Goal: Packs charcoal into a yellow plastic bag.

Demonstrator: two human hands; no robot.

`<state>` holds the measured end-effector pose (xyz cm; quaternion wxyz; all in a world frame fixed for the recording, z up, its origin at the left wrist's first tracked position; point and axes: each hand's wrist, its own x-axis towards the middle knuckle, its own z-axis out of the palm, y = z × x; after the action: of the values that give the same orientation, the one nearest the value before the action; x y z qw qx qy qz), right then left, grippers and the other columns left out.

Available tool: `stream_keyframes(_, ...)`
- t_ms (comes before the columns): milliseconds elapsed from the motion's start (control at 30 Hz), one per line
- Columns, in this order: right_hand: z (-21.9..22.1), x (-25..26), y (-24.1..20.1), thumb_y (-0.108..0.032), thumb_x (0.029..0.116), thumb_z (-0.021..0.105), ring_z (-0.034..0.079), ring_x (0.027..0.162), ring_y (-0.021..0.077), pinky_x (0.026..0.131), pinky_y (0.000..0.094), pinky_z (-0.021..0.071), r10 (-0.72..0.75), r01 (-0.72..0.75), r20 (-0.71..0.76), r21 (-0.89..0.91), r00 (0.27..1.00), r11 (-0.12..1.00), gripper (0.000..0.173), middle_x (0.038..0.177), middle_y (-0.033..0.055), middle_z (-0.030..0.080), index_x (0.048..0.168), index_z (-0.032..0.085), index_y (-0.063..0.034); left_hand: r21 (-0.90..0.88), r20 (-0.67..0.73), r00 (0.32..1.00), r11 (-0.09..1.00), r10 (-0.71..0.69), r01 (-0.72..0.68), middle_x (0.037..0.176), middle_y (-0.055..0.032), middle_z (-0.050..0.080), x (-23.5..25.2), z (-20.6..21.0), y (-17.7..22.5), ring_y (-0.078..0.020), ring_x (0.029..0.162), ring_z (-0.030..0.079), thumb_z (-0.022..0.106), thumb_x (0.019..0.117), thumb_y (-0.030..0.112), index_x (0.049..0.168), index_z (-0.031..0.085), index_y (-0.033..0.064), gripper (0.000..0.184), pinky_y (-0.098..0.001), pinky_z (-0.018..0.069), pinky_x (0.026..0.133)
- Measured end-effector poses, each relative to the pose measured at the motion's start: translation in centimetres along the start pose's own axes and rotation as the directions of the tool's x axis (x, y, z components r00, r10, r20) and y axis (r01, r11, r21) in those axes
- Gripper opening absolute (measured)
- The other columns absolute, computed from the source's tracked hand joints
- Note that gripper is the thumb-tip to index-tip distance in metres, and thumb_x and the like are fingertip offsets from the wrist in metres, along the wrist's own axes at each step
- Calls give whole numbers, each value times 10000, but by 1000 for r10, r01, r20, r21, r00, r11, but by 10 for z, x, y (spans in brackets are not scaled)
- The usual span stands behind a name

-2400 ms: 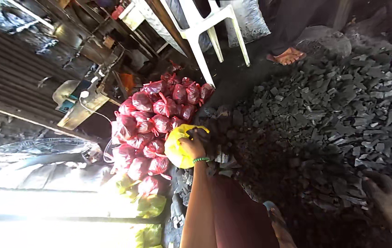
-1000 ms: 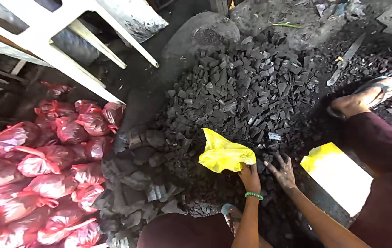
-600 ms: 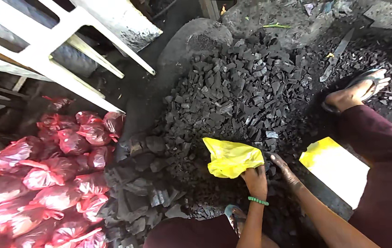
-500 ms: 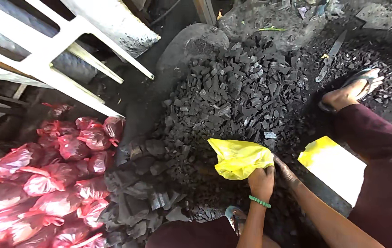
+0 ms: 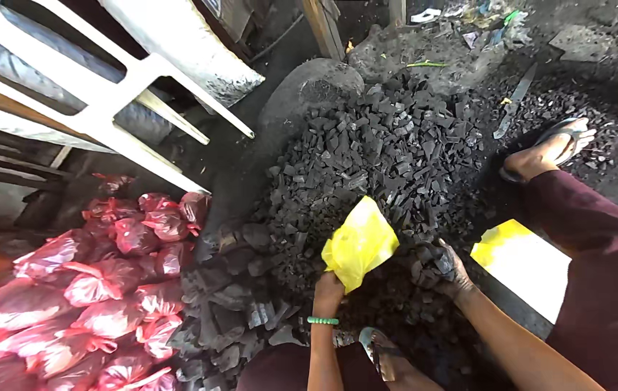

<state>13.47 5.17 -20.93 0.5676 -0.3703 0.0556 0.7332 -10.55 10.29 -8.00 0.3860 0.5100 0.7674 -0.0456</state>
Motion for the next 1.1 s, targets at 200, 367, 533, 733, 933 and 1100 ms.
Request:
stream_keyframes(200, 35, -18, -20, -584, 1070, 160, 702, 733, 153, 635, 348, 603, -146, 143, 34, 75, 989, 987, 658, 838, 32, 726, 1057, 665, -161, 84, -546, 800, 967, 247, -241, 1405, -387, 486, -13, 26, 22, -541, 1064, 647, 608, 977, 9, 1378, 545, -77, 415, -627, 551, 888)
stream_keyframes(367, 57, -25, -45, -662, 1035, 133, 691, 716, 133, 604, 314, 593, -251, 236, 207, 98, 945, 967, 745, 871, 30, 733, 1113, 701, -186, 477, 81, 922, 797, 379, -370, 1515, -167, 490, -7, 49, 43, -418, 1173, 628, 558, 967, -55, 1373, 627, 83, 435, -558, 552, 914)
stream_keyframes(533, 79, -40, -55, -683, 1025, 112, 692, 707, 135, 591, 314, 595, -232, 216, 239, 90, 943, 972, 769, 874, 34, 731, 1102, 699, -193, 375, 19, 948, 877, 318, -301, 1559, -183, 442, -16, 38, 45, -392, 1144, 655, 505, 987, -52, 1516, 488, 121, 557, -519, 553, 919)
stream_keyframes(733, 110, -49, -38, -725, 999, 92, 695, 697, 195, 587, 385, 600, -118, 96, 280, 92, 953, 991, 805, 850, 58, 724, 1083, 697, -200, 318, -12, 921, 875, 389, -366, 1602, -179, 386, -22, 29, 58, -393, 1089, 675, 585, 961, -9, 1562, 423, 156, 644, -532, 564, 870)
stream_keyframes(933, 117, -13, -30, -651, 1043, 172, 686, 773, 234, 632, 418, 585, -33, 63, 129, -242, 991, 968, 710, 933, 109, 713, 1219, 631, -138, -348, -228, 849, 774, 477, -529, 1584, -278, 350, -5, 34, 44, -453, 1363, 473, 754, 816, -73, 1653, 134, 126, 1060, -613, 445, 1060)
stream_keyframes(1100, 119, 37, -43, -493, 1095, 399, 433, 1433, 396, 1166, 613, 328, 11, 60, 70, -919, 997, 389, 613, 1544, 244, 455, 1532, 449, -66, -238, -157, 907, 876, 391, -419, 1564, -343, 336, 29, 34, 42, -497, 1370, 457, 732, 828, -87, 1637, 123, 44, 1021, -613, 426, 1090)
